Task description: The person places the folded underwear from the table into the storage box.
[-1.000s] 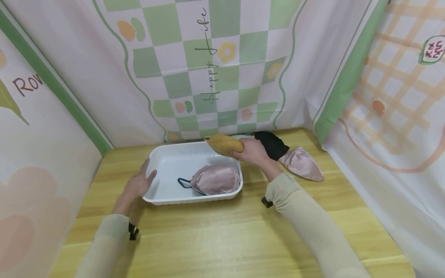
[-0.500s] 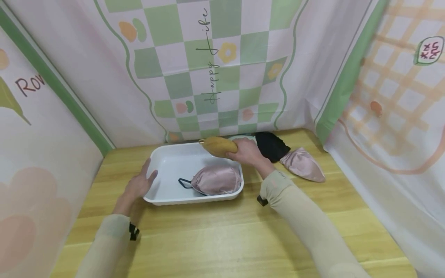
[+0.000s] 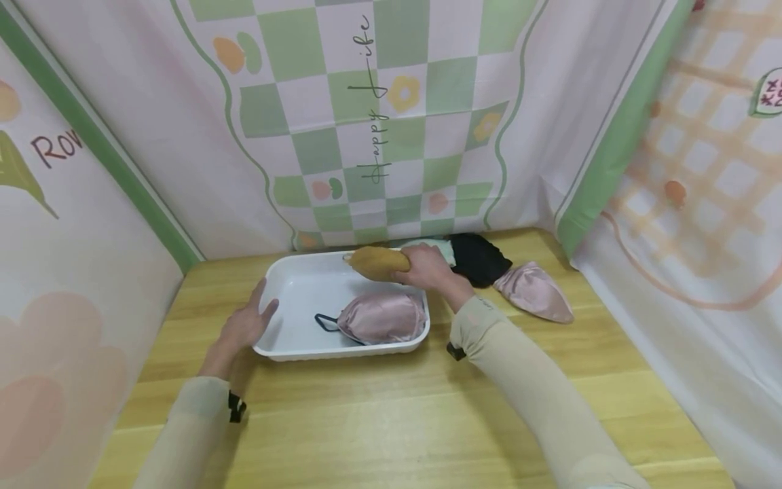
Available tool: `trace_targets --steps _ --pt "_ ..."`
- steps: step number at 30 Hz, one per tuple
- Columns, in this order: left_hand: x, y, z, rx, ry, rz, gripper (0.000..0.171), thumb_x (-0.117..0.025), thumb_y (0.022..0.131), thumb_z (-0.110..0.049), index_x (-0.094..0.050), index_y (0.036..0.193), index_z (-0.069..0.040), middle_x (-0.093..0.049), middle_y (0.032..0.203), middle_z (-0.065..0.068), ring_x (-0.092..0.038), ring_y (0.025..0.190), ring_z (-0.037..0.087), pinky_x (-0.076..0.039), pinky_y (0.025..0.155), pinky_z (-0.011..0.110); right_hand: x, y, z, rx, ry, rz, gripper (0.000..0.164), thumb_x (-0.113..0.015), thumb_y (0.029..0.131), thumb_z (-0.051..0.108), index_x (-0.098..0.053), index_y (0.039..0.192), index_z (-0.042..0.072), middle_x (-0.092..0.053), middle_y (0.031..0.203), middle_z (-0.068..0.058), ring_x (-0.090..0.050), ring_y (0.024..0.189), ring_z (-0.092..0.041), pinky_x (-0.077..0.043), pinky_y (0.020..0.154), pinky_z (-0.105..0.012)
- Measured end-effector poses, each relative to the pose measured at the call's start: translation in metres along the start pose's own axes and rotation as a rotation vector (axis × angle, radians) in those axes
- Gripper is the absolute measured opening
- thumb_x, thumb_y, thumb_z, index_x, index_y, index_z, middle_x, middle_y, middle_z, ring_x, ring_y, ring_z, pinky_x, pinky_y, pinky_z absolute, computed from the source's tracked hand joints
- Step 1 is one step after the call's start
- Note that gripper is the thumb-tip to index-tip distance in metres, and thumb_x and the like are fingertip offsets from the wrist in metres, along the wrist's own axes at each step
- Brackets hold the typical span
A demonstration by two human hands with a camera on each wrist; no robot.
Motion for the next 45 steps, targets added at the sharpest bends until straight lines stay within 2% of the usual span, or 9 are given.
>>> trace_targets --steps 8,14,22,26,31,39,45 --pt "0.003 0.001 -0.001 -0.01 0.002 -0.012 0.078 -0.014 0.101 -0.068 0.019 0.158 -0.027 -0.024 0.157 0.036 -0.037 0.134 0.061 -0.036 0.108 0.069 -0.003 0.006 0.002 0.002 -0.078 0.042 0.042 -0.07 0.087 0.044 -0.069 0.113 0.01 -0.073 0.105 -0.009 -0.064 0.1 -0.033 -0.048 0.09 -0.053" --pt "0.003 0.001 -0.004 -0.039 0.009 -0.033 0.077 -0.016 0.102 -0.065 0.015 0.16 -0.024 -0.024 0.158 0.034 -0.036 0.134 0.062 -0.033 0.109 0.07 -0.012 0.009 0.002 0.01 -0.097 0.092 0.053 -0.07 0.088 0.047 -0.067 0.126 0.01 -0.072 0.118 -0.011 -0.062 0.109 -0.035 -0.046 0.094 -0.054" --pt "0.005 0.001 -0.005 -0.033 0.008 -0.032 0.079 -0.014 0.101 -0.067 0.014 0.16 -0.023 -0.023 0.158 0.035 -0.036 0.135 0.062 -0.033 0.109 0.07 -0.018 0.009 -0.004 -0.022 -0.116 0.129 0.072 -0.072 0.083 0.057 -0.057 0.143 0.019 -0.061 0.139 -0.009 -0.051 0.123 -0.035 -0.04 0.101 -0.055" --pt "0.009 0.001 -0.007 -0.034 0.014 -0.04 0.077 -0.016 0.103 -0.064 0.014 0.16 -0.022 -0.025 0.157 0.035 -0.037 0.134 0.062 -0.034 0.109 0.07 -0.017 0.008 -0.009 -0.066 -0.138 0.149 0.072 -0.071 0.084 0.058 -0.055 0.144 0.022 -0.057 0.145 -0.007 -0.046 0.128 -0.034 -0.038 0.104 -0.054" --pt "0.011 0.001 -0.008 -0.031 0.02 -0.045 0.077 -0.017 0.103 -0.064 0.014 0.16 -0.022 -0.025 0.157 0.035 -0.038 0.134 0.061 -0.035 0.109 0.069 -0.014 0.008 -0.012 -0.094 -0.125 0.149 0.073 -0.072 0.084 0.057 -0.055 0.144 0.02 -0.056 0.146 -0.007 -0.045 0.129 -0.034 -0.038 0.105 -0.054" --pt "0.007 -0.001 -0.004 -0.04 0.016 -0.052 0.077 -0.017 0.103 -0.064 0.017 0.159 -0.024 -0.027 0.156 0.035 -0.038 0.133 0.061 -0.034 0.109 0.069 -0.022 0.005 -0.016 -0.091 -0.13 0.123 0.072 -0.072 0.083 0.054 -0.056 0.142 0.018 -0.058 0.143 -0.009 -0.046 0.126 -0.033 -0.039 0.103 -0.054" --pt "0.003 -0.005 -0.003 -0.04 0.013 -0.055 0.076 -0.019 0.104 -0.062 0.014 0.16 -0.022 -0.028 0.156 0.035 -0.04 0.132 0.061 -0.037 0.107 0.069 -0.031 0.004 -0.017 -0.083 -0.164 0.099 0.068 -0.075 0.083 0.049 -0.058 0.141 0.019 -0.06 0.141 -0.008 -0.047 0.125 -0.032 -0.038 0.105 -0.055"
Point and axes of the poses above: each hand's wrist, its own y-axis towards the middle knuckle, its own x-axis out of the back of the hand, z = x × y, the point moved 9 cm from there along y, towards the middle knuckle
